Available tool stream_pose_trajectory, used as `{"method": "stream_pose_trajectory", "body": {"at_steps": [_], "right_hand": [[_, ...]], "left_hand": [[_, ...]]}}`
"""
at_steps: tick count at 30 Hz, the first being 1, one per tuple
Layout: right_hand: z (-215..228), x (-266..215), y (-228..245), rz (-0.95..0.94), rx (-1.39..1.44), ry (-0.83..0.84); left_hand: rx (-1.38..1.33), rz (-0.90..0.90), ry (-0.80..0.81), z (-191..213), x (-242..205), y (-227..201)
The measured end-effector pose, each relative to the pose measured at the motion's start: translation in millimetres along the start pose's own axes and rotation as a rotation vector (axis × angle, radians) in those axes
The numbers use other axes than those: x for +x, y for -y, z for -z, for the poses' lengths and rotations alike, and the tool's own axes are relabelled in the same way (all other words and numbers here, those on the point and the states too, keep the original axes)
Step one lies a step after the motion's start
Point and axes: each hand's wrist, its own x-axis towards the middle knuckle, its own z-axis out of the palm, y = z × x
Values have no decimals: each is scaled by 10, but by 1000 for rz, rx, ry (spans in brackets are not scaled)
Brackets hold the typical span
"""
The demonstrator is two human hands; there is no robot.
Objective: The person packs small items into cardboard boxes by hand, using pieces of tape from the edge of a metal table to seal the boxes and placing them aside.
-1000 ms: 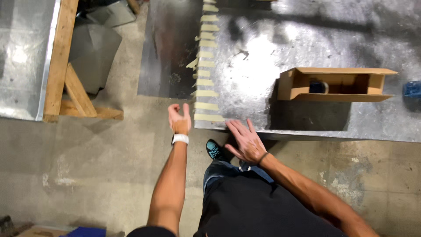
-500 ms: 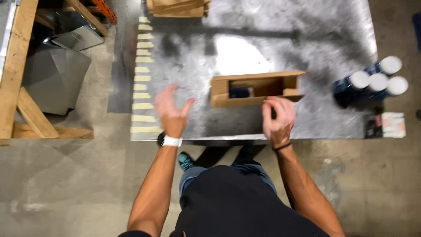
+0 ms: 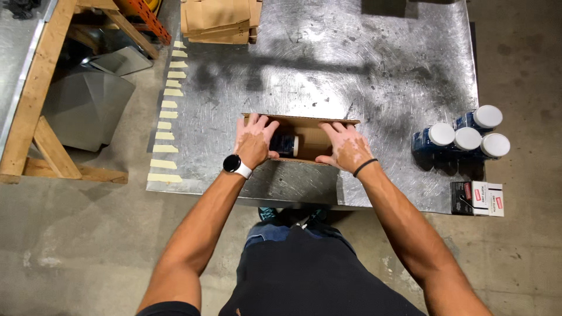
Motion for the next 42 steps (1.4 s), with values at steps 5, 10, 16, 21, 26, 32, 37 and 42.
{"method": "stream_pose_trajectory", "body": {"at_steps": [5, 10, 16, 21, 26, 32, 37, 42], "right_hand": [[-473, 91, -657, 137, -180, -594], [-262, -354, -682, -208, -61, -278], [31, -92, -364, -179, -183, -593], [156, 741, 557, 200, 259, -168], [-1003, 1843, 526, 55, 80, 497], [-457, 1487, 658, 40, 168, 458], [-384, 1140, 616, -61, 185, 152], [491, 133, 495, -33, 396, -162]], "left_hand": [[140, 137, -84, 292, -162, 157], [-203, 257, 167, 551, -56, 242], [-378, 250, 238, 651, 46, 320], [-445, 232, 299, 746, 9, 316], [-448, 304, 314, 763, 20, 338], [-427, 320, 338, 818, 30, 286], [-419, 323, 349, 826, 66, 259], [-406, 335, 334, 856, 50, 210]]}}
